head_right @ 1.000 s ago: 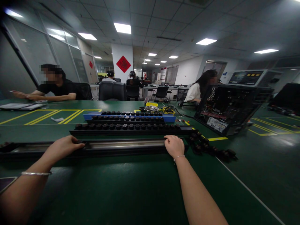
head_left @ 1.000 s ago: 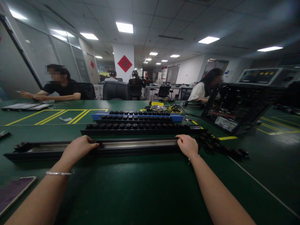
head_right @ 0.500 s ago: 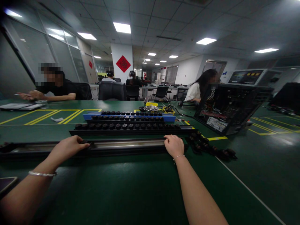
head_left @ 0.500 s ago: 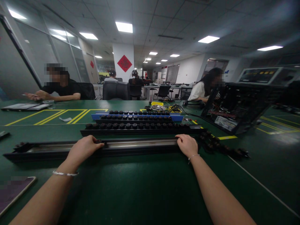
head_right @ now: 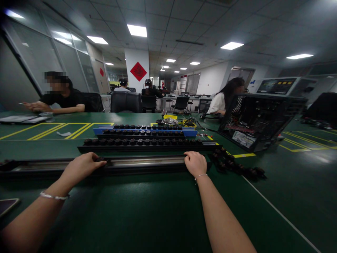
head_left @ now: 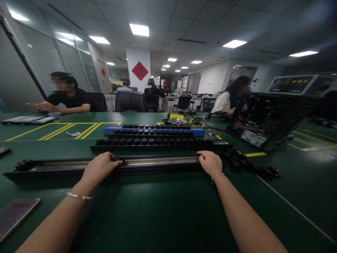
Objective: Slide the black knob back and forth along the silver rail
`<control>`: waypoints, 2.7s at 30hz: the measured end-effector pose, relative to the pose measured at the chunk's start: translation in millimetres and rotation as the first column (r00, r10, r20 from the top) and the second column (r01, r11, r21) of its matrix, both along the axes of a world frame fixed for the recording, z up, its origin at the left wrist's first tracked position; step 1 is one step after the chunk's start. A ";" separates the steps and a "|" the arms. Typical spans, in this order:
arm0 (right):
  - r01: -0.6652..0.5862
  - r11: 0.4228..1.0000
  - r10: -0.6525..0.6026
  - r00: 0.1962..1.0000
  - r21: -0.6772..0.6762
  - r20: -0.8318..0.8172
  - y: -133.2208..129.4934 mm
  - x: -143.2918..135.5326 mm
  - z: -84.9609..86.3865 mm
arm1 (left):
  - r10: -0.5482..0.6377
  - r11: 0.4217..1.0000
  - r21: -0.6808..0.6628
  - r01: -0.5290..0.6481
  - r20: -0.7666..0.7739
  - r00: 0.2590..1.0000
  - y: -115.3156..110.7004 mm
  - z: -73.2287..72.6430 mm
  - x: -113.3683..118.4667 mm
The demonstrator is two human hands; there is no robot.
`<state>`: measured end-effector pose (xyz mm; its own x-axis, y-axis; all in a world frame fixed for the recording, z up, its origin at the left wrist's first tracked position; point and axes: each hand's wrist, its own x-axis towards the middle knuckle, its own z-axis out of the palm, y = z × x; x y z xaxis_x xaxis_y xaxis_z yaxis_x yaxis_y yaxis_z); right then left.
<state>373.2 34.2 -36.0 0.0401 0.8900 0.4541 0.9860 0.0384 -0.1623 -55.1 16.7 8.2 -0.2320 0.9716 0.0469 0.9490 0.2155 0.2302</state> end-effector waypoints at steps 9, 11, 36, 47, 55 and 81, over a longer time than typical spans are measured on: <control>0.005 1.000 -0.005 1.000 -0.012 0.004 1.1 0.7 -1.0 | -0.027 0.999 0.033 0.026 0.034 0.999 0.8 -5.4 7.2; 0.004 1.000 -0.004 1.000 -0.014 0.004 1.5 1.1 -1.3 | -0.034 0.999 0.030 0.032 0.047 0.998 0.7 -5.1 8.0; 0.002 1.000 -0.002 1.000 -0.014 0.004 0.5 0.9 -0.1 | -0.102 0.994 0.053 0.100 0.042 0.994 -0.7 -6.5 18.1; -0.003 1.000 0.003 1.000 -0.012 0.006 0.5 0.7 0.7 | -0.123 0.991 0.060 0.119 0.078 0.989 -3.9 -4.8 23.7; 0.001 1.000 -0.002 1.000 -0.020 -0.008 -2.1 -1.5 2.5 | -0.144 0.988 0.073 0.137 0.090 0.986 -3.0 -8.8 26.3; -0.005 1.000 0.004 1.000 -0.012 -0.001 -1.6 -1.3 3.0 | -0.227 0.973 0.082 0.215 0.166 0.960 -5.1 -9.6 33.2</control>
